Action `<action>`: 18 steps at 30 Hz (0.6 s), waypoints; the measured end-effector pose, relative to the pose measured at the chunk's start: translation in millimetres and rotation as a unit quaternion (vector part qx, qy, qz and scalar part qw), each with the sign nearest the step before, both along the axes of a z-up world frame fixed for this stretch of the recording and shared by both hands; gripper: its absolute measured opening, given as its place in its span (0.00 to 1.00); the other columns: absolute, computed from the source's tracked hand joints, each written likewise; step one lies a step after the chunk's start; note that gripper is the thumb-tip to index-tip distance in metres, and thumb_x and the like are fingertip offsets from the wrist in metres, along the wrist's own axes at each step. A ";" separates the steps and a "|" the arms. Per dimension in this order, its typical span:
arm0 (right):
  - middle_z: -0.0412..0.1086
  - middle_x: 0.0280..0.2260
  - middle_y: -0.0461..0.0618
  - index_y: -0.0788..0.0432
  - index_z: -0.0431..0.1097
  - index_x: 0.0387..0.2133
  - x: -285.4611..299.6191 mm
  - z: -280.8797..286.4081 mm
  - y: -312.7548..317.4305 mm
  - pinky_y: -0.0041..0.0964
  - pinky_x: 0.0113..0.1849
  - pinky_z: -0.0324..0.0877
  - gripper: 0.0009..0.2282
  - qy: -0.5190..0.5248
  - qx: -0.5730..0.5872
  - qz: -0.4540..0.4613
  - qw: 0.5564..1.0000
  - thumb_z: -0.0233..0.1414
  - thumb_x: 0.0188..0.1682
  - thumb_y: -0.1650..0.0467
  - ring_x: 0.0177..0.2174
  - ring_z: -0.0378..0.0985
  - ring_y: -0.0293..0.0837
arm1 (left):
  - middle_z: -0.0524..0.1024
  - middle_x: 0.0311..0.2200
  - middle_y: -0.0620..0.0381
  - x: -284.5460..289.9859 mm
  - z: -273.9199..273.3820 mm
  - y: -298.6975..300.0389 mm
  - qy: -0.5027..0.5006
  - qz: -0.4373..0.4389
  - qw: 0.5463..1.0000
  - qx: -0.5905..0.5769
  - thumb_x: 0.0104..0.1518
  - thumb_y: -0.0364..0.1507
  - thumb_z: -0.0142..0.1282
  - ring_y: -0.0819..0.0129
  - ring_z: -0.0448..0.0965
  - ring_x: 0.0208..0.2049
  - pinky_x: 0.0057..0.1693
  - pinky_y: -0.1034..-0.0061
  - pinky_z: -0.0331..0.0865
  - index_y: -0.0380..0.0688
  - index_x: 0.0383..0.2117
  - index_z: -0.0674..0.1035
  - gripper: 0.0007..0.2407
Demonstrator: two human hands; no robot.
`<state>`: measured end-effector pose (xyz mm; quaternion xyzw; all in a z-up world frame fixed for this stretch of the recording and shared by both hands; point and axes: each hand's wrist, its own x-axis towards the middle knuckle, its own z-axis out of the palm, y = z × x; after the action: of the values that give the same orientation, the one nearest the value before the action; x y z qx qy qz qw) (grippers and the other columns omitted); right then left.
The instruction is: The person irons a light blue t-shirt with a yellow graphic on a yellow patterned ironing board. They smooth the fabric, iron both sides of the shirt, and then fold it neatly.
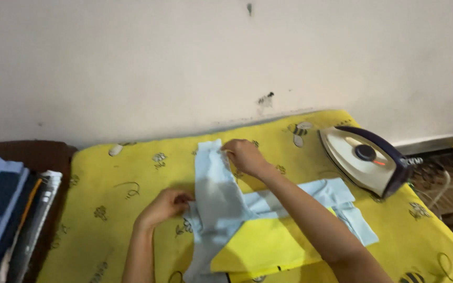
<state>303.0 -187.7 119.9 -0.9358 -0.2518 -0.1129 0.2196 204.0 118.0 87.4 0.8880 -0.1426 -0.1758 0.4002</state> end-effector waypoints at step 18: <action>0.78 0.31 0.54 0.57 0.76 0.31 -135.6 107.2 -56.2 0.47 0.37 0.73 0.11 0.077 0.190 0.131 0.970 0.63 0.35 0.69 0.35 0.82 0.56 | 0.78 0.28 0.54 26.4 -57.6 18.4 -0.006 -0.078 0.991 -0.112 0.47 0.24 0.67 0.63 0.76 0.33 0.42 0.68 0.72 0.43 0.40 0.83 0.13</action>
<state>167.4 -243.9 227.1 -0.8416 -0.3287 -0.0565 0.4249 230.4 136.4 29.7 0.8249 -0.2321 -0.1843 0.4815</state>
